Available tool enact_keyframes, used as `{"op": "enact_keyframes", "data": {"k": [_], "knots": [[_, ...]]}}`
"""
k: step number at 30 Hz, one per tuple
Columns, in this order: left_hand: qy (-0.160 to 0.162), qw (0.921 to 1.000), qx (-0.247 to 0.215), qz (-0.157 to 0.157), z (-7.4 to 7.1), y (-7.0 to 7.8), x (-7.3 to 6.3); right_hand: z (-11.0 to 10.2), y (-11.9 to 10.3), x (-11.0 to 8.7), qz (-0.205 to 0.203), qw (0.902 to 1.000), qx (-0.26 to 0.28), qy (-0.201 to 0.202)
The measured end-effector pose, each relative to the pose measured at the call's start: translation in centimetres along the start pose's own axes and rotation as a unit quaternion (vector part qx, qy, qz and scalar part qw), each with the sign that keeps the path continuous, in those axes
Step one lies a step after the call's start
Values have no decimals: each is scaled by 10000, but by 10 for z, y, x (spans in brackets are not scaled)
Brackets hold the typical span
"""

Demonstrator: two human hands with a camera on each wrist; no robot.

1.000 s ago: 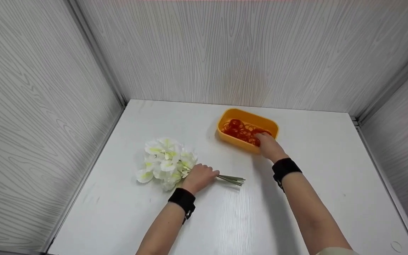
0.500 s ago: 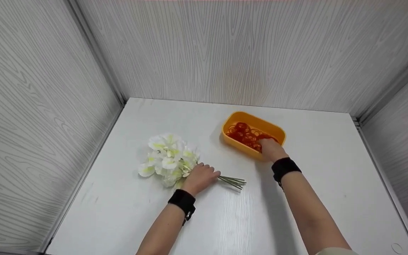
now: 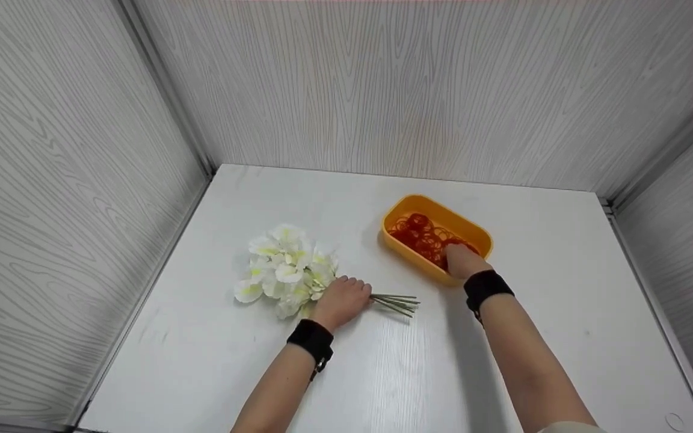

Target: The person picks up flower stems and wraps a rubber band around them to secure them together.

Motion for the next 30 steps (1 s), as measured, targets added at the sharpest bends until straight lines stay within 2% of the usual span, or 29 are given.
{"op": "enact_keyframes", "data": {"k": [4, 10, 13, 17, 20, 23, 30], "knots": [[-61, 9999, -112, -1, -2, -2, 1, -3, 1, -2, -44, 9992, 242, 325], [34, 9995, -294, -98, -3, -8, 1, -14, -1, -6, -164, 9957, 236, 880], [81, 9993, -333, -127, -5, -9, 0, -19, -2, -10, -156, 9926, 460, 1111], [156, 9987, -426, -217, -9, -11, 1, -24, -4, -15, -114, 9860, 1150, 1199], [247, 9980, -495, -316, -12, -14, 3, -28, -7, -18, -187, 9775, 1736, 1183], [331, 9975, -523, -346, -16, -17, 6, -33, -10, -20, -271, 9698, 2079, 1246], [240, 9980, -487, -321, -24, -16, 13, -40, -15, -22, -156, 9610, 2275, 1563]]}}
Point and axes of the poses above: each hand's wrist, its own x-axis towards the middle knuckle, its own z-axis out of the palm, y = z × x, the point moved 1 cm from there along x, towards the middle knuckle, and after that the axes turned 7 degrees about z, right-handed, at the moved point
